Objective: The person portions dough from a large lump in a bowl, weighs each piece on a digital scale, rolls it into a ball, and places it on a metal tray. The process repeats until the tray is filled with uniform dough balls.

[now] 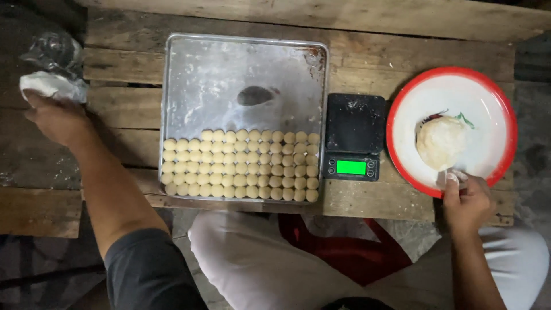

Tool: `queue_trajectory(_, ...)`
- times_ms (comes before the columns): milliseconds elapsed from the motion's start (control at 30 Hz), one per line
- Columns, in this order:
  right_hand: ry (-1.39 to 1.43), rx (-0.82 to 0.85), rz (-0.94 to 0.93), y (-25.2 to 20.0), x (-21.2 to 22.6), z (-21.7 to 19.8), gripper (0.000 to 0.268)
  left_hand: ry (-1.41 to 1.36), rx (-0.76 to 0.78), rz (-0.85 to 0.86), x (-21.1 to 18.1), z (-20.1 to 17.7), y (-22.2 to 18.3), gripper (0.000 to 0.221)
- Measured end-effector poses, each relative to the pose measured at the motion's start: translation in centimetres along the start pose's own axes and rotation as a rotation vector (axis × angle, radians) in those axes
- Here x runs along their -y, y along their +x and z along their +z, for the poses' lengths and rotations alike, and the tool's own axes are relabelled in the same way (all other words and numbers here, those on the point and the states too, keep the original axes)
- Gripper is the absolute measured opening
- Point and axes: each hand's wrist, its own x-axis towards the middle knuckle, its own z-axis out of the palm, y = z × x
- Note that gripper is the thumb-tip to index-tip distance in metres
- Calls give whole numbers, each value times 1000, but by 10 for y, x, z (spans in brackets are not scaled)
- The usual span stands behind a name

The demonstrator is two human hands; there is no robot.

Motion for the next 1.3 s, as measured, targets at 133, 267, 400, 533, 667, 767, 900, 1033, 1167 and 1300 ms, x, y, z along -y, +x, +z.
queue_trajectory(133, -57, -6, -26, -1, -6, 2, 19, 145, 125, -72, 11, 8, -4, 98)
queue_trajectory(267, 70, 2, 29, -1, 2, -5, 21, 279, 252, -99, 3, -29, -17, 97)
queue_trajectory(400, 118, 38, 18, 5, 12, -13, 21, 132, 129, 8, 11, -46, -25, 81)
queue_trajectory(533, 108, -13, -25, -7, 0, -11, 18, -95, 206, -81, 10, -66, -62, 71)
queue_trajectory(667, 188, 23, 137, -3, 3, -9, 23, -561, 27, 112, -44, -136, -128, 52)
queue_trajectory(767, 253, -34, 105, 0, 11, -17, 24, -712, -181, 444, -102, -223, -217, 45)
queue_trajectory(900, 1, -149, -6, 11, 19, -18, 26, -770, -98, 401, -154, -231, -389, 46)
queue_trajectory(1033, 70, -44, -28, 28, 9, -9, 51, -613, 823, 964, -252, -366, -536, 31)
queue_trajectory(1167, 36, -264, -275, 63, 3, 30, 79, -1036, 367, 1478, -310, -321, -645, 38)
queue_trajectory(1300, -121, 431, -15, 91, 53, -11, 95, -631, 395, 1622, -335, -271, -687, 64)
